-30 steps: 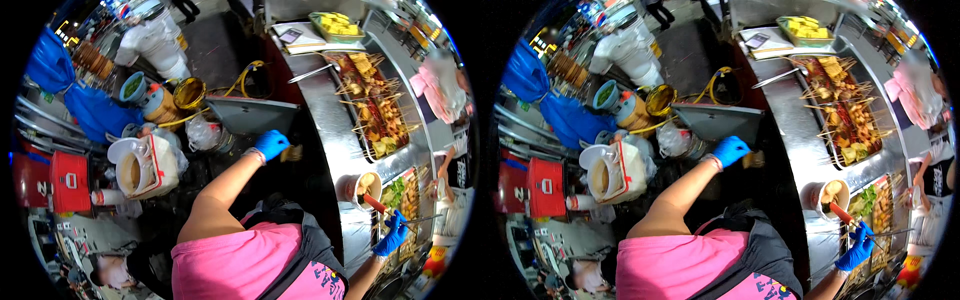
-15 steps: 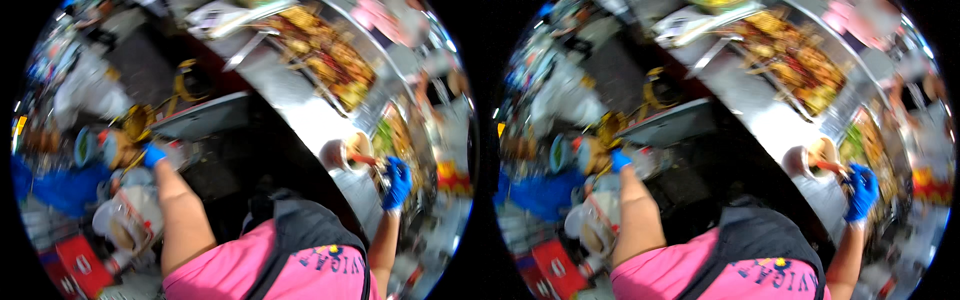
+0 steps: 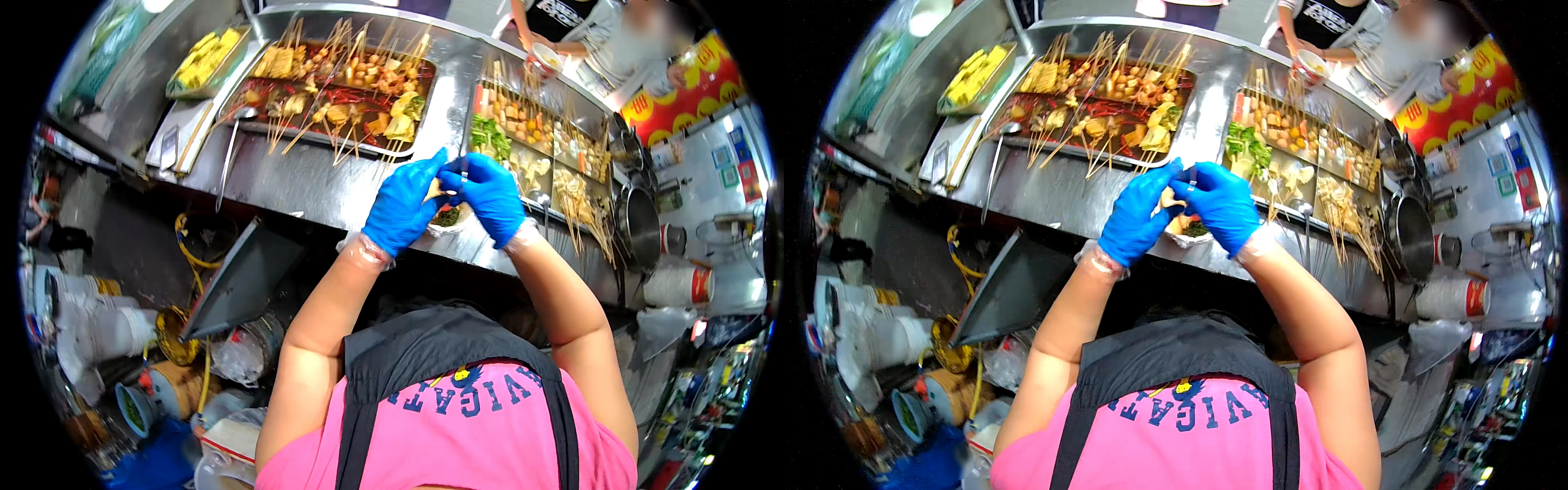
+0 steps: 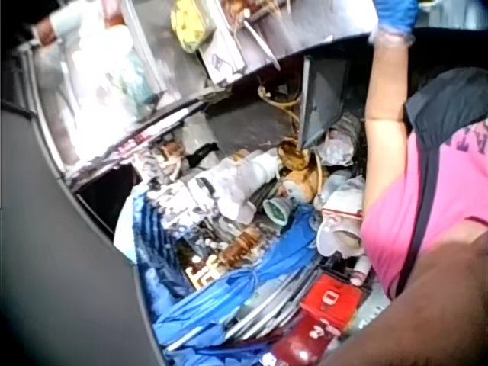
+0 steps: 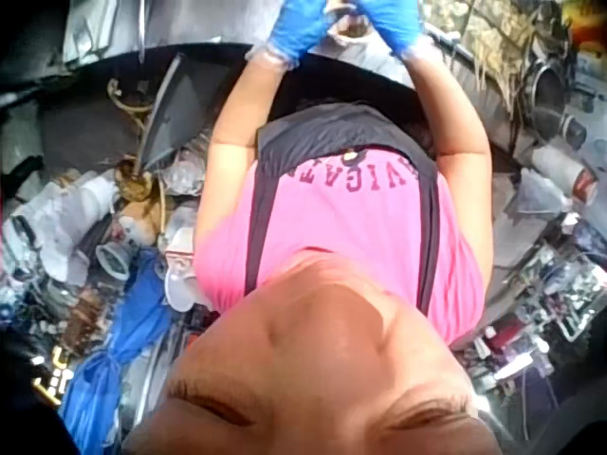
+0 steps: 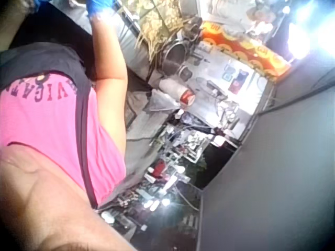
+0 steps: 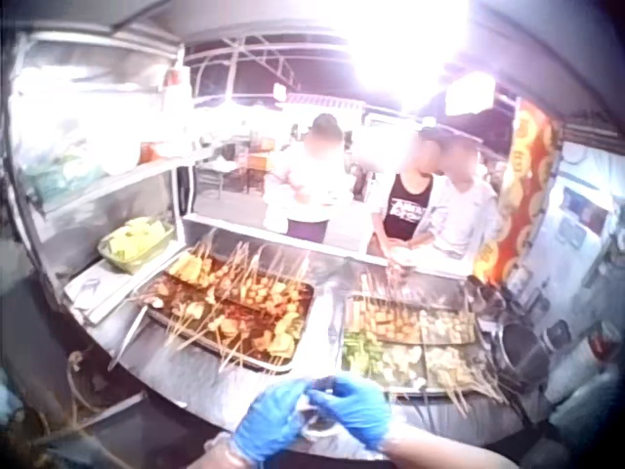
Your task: The person assembles a mixed skewer dish by selecting various cooked items from trays, placing them into a paper cup, and adding sauce. They use tongs to handle the food and a ladle to pour sauce from a large container.
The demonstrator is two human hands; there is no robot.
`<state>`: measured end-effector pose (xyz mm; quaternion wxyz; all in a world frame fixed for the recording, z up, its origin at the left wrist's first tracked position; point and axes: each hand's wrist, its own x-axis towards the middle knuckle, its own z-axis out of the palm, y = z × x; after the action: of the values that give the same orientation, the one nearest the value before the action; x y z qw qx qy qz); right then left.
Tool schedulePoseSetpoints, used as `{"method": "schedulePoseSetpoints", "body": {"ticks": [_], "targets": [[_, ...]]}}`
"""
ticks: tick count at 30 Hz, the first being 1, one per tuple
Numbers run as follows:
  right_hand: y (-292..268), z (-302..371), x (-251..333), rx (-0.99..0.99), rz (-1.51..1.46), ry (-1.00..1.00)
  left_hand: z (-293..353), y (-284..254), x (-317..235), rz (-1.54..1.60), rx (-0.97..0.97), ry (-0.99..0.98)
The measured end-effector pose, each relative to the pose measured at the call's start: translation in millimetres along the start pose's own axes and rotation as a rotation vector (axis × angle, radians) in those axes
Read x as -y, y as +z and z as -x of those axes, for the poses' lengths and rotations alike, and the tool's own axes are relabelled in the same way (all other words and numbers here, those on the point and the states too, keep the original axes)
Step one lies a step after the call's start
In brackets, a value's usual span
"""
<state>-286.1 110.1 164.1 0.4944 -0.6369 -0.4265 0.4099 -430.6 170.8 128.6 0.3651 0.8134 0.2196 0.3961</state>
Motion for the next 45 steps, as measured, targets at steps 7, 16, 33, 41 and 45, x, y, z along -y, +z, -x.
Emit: {"method": "schedulePoseSetpoints", "body": {"ticks": [7, 16, 33, 41, 45], "targets": [[-65, 30, 6, 0.003, -0.022, -0.011, -18, 6, 19, 0.429, 0.075, -0.246], [-127, 67, -57, 0.118, 1.31, -0.205, -30, 4, 15, 0.494, 0.079, -0.371], [-117, 33, -45, 0.206, 1.388, -0.172, -28, 29, 9, 0.428, -0.1, -0.396], [-131, 30, -72, 0.415, 1.51, -0.372, -37, 23, 4, 0.393, -0.019, -0.412], [-151, 30, -65, 0.436, 1.473, -0.265, -40, -2, 16, 0.484, 0.245, -0.362]]}}
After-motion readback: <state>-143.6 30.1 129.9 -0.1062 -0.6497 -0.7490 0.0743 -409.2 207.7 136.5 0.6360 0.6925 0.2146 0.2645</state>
